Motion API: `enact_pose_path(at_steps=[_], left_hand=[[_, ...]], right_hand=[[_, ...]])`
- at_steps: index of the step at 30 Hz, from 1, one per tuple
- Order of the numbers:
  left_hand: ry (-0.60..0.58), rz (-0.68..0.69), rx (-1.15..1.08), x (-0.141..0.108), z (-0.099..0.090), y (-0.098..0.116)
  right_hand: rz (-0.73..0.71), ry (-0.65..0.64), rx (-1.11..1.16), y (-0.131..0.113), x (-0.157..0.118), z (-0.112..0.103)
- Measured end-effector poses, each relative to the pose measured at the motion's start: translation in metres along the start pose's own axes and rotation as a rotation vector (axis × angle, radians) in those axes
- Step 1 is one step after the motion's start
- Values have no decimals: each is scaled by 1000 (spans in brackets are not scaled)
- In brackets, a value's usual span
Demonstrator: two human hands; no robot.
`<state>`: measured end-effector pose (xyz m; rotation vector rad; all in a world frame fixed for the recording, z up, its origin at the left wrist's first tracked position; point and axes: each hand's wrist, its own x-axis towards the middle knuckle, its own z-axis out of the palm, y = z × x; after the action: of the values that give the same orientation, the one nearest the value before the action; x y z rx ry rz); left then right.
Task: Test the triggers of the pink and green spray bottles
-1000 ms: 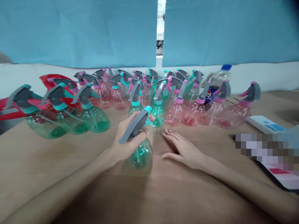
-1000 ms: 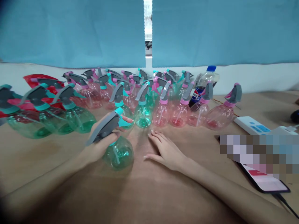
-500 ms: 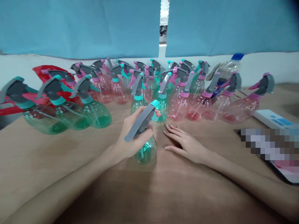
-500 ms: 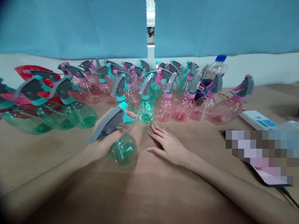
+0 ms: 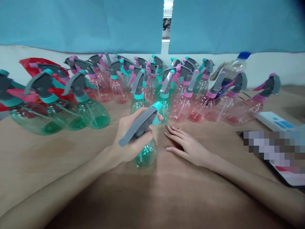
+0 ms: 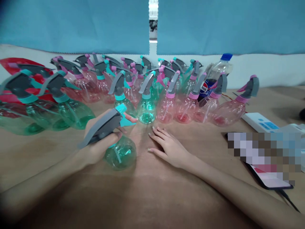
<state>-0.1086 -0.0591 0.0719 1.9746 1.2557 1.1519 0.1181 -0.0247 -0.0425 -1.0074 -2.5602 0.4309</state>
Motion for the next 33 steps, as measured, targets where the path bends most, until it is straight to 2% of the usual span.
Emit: enact_pose_path(at_steps=[13, 21, 27, 33], left_hand=[[-22, 53, -8, -3, -1, -3], [-49, 5, -30, -4, 1, -6], [24, -19, 61, -8, 4, -11], [50, -49, 59, -7, 6, -4]], right_hand=[[-14, 23, -36, 1, 0, 2], [-19, 23, -30, 0, 0, 1], [-24, 35, -26, 1, 0, 2], [-21, 28, -24, 1, 0, 2]])
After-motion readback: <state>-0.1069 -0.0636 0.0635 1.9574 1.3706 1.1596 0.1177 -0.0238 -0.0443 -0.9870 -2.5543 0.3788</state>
